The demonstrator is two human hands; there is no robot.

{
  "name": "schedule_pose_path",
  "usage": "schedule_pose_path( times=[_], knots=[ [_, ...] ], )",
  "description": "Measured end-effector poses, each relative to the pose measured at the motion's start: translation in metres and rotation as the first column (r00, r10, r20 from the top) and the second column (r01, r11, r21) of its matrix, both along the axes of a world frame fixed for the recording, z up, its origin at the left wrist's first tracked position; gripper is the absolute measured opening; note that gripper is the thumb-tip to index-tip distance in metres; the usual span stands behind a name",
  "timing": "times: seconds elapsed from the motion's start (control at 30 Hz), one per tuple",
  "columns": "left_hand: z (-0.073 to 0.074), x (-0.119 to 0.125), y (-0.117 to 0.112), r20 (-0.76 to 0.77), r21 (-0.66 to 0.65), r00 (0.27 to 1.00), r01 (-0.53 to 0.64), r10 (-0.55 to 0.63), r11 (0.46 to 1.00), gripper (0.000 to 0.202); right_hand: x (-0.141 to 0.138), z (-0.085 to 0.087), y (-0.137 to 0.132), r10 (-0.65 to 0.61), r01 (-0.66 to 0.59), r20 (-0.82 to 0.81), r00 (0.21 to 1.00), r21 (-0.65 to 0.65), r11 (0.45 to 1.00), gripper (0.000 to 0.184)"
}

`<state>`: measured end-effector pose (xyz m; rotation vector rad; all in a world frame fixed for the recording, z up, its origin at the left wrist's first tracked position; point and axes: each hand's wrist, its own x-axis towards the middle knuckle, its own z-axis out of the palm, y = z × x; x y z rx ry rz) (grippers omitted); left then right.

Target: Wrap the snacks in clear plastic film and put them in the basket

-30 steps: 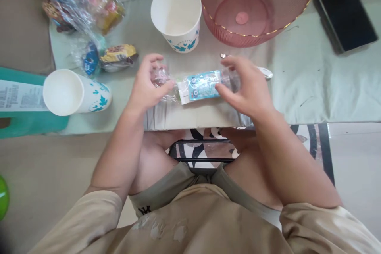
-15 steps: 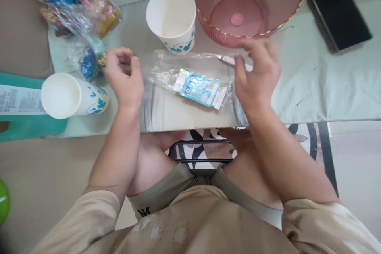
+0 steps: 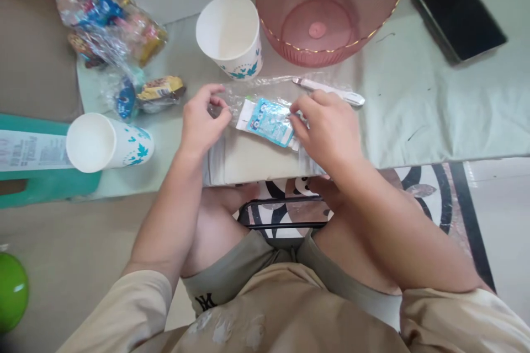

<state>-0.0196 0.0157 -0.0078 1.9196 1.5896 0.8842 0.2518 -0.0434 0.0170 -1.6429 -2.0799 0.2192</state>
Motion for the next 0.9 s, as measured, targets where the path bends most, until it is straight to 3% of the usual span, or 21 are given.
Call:
schedule_pose_path(
  times=[0.1,0.2,0.33,0.43,0.5,0.53,0.57,0.67,0.73,0.8,0.9],
  knots=[
    [0.005,0.001,0.001,0.042,0.070,0.999,-0.029,0.026,0.997,0.024,-0.005,0.014,-0.005,0.053,-0.050,-0.023,0.998,0.085,0.995,0.027],
    [0.005,-0.001,0.004,0.147,0.116,0.987,-0.084,0.067,0.990,0.023,-0.013,0.027,-0.016,0.307,-0.296,-0.090,0.948,0.111,0.949,0.024],
    [0.005,-0.006,0.005,0.223,0.108,0.970,-0.126,0.100,0.986,0.015,-0.028,0.028,-0.033,0.686,-0.690,-0.121,0.717,0.017,0.724,0.022],
    [0.011,-0.003,-0.002,0.204,0.162,0.979,-0.021,-0.013,0.987,0.005,-0.041,0.022,-0.043,0.800,-0.807,-0.122,0.588,-0.153,0.570,0.018],
    [0.013,0.003,-0.009,0.178,0.146,0.983,0.027,-0.053,0.989,0.023,-0.048,0.020,-0.047,0.828,-0.829,-0.125,0.547,-0.217,0.515,0.018],
    [0.013,0.007,-0.012,0.169,0.115,0.985,0.025,-0.044,0.993,0.031,-0.050,0.020,-0.049,0.824,-0.824,-0.120,0.554,-0.221,0.522,0.020],
    [0.013,0.010,-0.014,0.164,0.076,0.986,0.012,-0.025,0.997,0.037,-0.051,0.021,-0.050,0.799,-0.800,-0.111,0.591,-0.209,0.562,0.024],
    [0.008,0.016,-0.013,0.186,-0.014,0.982,-0.031,0.033,0.999,0.037,-0.051,0.026,-0.051,0.557,-0.555,-0.046,0.829,-0.185,0.811,0.033],
    [0.003,0.014,-0.007,0.242,-0.032,0.968,-0.056,0.062,0.998,0.027,-0.050,0.028,-0.050,0.362,-0.349,0.019,0.932,-0.227,0.909,0.035],
    [-0.001,0.008,0.001,0.316,-0.033,0.943,-0.101,0.106,0.994,0.019,-0.049,0.027,-0.049,0.355,-0.326,0.051,0.934,-0.290,0.900,0.041],
    [-0.002,-0.002,0.009,0.438,-0.105,0.870,-0.201,0.226,0.974,0.016,-0.051,0.021,-0.049,0.561,-0.526,0.027,0.828,-0.313,0.791,0.041]
  ],
)
